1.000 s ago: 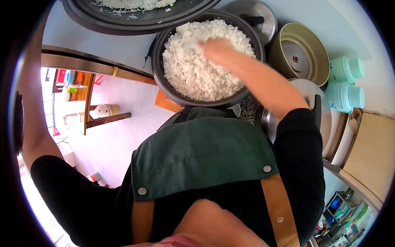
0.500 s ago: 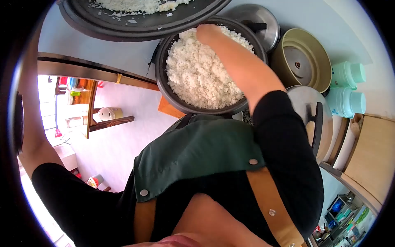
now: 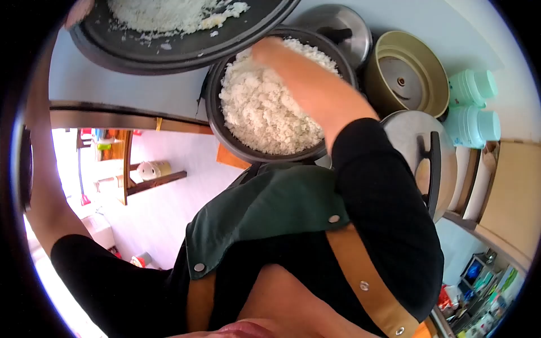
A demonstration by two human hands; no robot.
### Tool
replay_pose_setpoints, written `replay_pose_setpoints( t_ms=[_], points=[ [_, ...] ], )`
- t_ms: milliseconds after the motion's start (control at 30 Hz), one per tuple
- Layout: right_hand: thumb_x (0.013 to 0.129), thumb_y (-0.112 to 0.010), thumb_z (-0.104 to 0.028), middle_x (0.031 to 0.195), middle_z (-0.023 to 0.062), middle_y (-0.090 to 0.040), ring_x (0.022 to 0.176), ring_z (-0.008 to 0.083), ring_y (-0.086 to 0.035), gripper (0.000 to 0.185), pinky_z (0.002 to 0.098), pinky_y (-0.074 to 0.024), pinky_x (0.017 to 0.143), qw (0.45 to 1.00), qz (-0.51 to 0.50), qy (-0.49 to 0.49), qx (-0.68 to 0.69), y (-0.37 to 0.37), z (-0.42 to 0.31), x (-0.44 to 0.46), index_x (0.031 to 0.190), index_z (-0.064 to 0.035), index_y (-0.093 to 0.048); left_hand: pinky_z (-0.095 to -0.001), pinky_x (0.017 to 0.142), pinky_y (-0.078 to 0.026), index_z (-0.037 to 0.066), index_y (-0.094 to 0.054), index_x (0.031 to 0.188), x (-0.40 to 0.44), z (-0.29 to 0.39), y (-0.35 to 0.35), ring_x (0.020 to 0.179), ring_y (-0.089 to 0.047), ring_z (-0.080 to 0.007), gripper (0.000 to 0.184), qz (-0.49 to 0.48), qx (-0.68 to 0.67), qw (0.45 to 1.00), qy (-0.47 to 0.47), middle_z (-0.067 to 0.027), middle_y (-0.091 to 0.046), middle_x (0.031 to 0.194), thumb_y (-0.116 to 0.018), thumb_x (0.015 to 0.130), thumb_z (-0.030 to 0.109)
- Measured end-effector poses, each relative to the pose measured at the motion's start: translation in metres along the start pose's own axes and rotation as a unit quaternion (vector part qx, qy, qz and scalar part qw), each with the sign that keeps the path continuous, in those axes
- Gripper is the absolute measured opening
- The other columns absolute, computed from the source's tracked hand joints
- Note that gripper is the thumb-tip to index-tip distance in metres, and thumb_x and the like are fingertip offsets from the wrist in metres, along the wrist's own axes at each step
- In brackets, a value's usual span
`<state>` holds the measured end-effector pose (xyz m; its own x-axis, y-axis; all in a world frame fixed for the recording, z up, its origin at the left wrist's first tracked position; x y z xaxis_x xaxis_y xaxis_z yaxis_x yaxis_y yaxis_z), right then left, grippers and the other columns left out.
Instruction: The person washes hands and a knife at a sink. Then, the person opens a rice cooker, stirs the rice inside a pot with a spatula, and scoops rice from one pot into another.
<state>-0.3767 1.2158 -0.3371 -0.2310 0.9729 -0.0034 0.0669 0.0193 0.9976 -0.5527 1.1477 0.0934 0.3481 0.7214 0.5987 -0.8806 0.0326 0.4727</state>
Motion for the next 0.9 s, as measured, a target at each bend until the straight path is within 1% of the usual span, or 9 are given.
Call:
replay_pose_setpoints(
  t_ms=[200,267,300,567,633,667,733,833,900],
  points=[
    [0.085,-0.052,-0.023,0.094,0.0104,-0.06,0.09,0.0231,-0.06,0.036,0.0341,-0.0508,0.072,0.981,-0.095,0.17,0.007,0.062,-0.079,-0.113,0.121,-0.0155,-0.054,-0.0334,0.066,-0.049,0.001,-0.053,0.086,0.003,0.003,-0.002,0.068,-0.057,-0.0212,0.016,-0.025,-0.022,0.999,0.031,-0.0126,-0.056,0.074,-0.055,0.07,0.003],
    [0.085,-0.051,-0.023,0.09,0.0079,-0.061,0.085,0.0213,-0.061,0.037,0.0317,-0.0492,0.066,0.893,-0.192,-0.241,0.328,0.09,-0.029,-0.151,0.122,-0.0239,-0.054,-0.0333,0.065,-0.049,0.0,-0.054,0.084,0.003,0.003,0.005,0.068,-0.056,-0.0214,0.015,-0.07,-0.052,0.994,0.058,-0.0124,-0.057,0.075,-0.056,0.069,0.0],
    [0.088,-0.046,-0.025,0.091,0.0068,-0.059,0.089,0.0209,-0.06,0.04,0.0316,-0.0488,0.067,0.989,-0.141,0.043,0.006,0.046,0.018,-0.15,0.128,-0.0345,-0.046,-0.0332,0.064,-0.049,-0.001,-0.054,0.084,0.003,0.003,0.009,0.068,-0.056,-0.0215,0.015,-0.096,-0.069,0.99,0.075,-0.0124,-0.057,0.075,-0.057,0.069,-0.002],
    [0.085,-0.051,-0.016,0.081,0.0047,-0.051,0.078,0.0226,-0.057,0.045,0.035,-0.0475,0.064,0.998,0.035,0.045,0.016,0.062,0.102,-0.247,0.124,-0.0367,-0.048,-0.0329,0.06,-0.048,-0.003,-0.055,0.08,0.002,0.0,0.035,0.068,-0.055,-0.0221,0.014,-0.265,-0.145,0.941,0.155,-0.0115,-0.057,0.077,-0.059,0.069,-0.01],
    [0.083,-0.053,-0.012,0.077,0.0049,-0.048,0.073,0.0243,-0.055,0.046,0.0357,-0.0469,0.061,0.991,0.056,0.12,0.027,0.049,0.084,-0.259,0.122,-0.0355,-0.051,-0.0331,0.059,-0.047,-0.003,-0.055,0.08,-0.006,-0.005,0.031,0.068,-0.055,-0.022,0.012,-0.091,-0.056,0.988,0.111,-0.0107,-0.056,0.076,-0.059,0.07,-0.009],
    [0.08,-0.053,-0.008,0.079,0.0055,-0.049,0.075,0.024,-0.056,0.054,0.0335,-0.0483,0.062,0.984,0.059,0.169,-0.015,0.038,0.074,-0.262,0.125,-0.0367,-0.048,-0.0329,0.059,-0.047,-0.003,-0.055,0.08,-0.02,0.001,0.024,0.068,-0.055,-0.0222,0.012,0.027,-0.093,0.977,0.191,-0.0105,-0.056,0.076,-0.058,0.071,-0.009],
    [0.08,-0.049,-0.005,0.085,0.0066,-0.051,0.08,0.0241,-0.058,0.06,0.0337,-0.0496,0.066,0.993,0.041,0.074,-0.087,0.03,0.081,-0.255,0.129,-0.0381,-0.041,-0.0327,0.06,-0.047,-0.002,-0.055,0.081,-0.058,0.025,0.007,0.07,-0.055,-0.0226,0.011,0.258,-0.16,0.893,0.334,-0.0101,-0.056,0.077,-0.058,0.071,-0.008],
    [0.078,-0.046,0.0,0.092,0.0089,-0.052,0.082,0.0264,-0.06,0.068,0.034,-0.0506,0.069,0.993,0.0,-0.006,-0.12,0.025,0.104,-0.247,0.133,-0.0385,-0.035,-0.0336,0.053,-0.046,0.003,-0.052,0.08,-0.054,0.024,0.026,0.061,-0.055,-0.0225,0.013,0.174,-0.072,0.946,0.263,-0.0102,-0.054,0.07,-0.056,0.072,-0.007],
    [0.078,-0.046,0.0,0.093,0.0089,-0.052,0.082,0.027,-0.06,0.067,0.0342,-0.0506,0.069,0.993,-0.039,0.011,-0.112,0.038,0.105,-0.25,0.133,-0.0374,-0.036,-0.0349,0.044,-0.044,0.006,-0.049,0.078,-0.063,0.045,0.032,0.049,-0.05,-0.0216,0.016,-0.063,-0.096,0.968,0.221,-0.0099,-0.05,0.062,-0.054,0.071,-0.007]
  ],
)
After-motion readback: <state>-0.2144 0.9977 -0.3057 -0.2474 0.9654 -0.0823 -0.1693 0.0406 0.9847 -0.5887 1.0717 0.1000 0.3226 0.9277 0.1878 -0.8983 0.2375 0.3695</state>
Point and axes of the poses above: each hand's wrist, its own x-axis towards the middle knuckle, its own y-axis out of the back of the hand, z = x × y, the point moved 4 cm from there along x, towards the middle knuckle
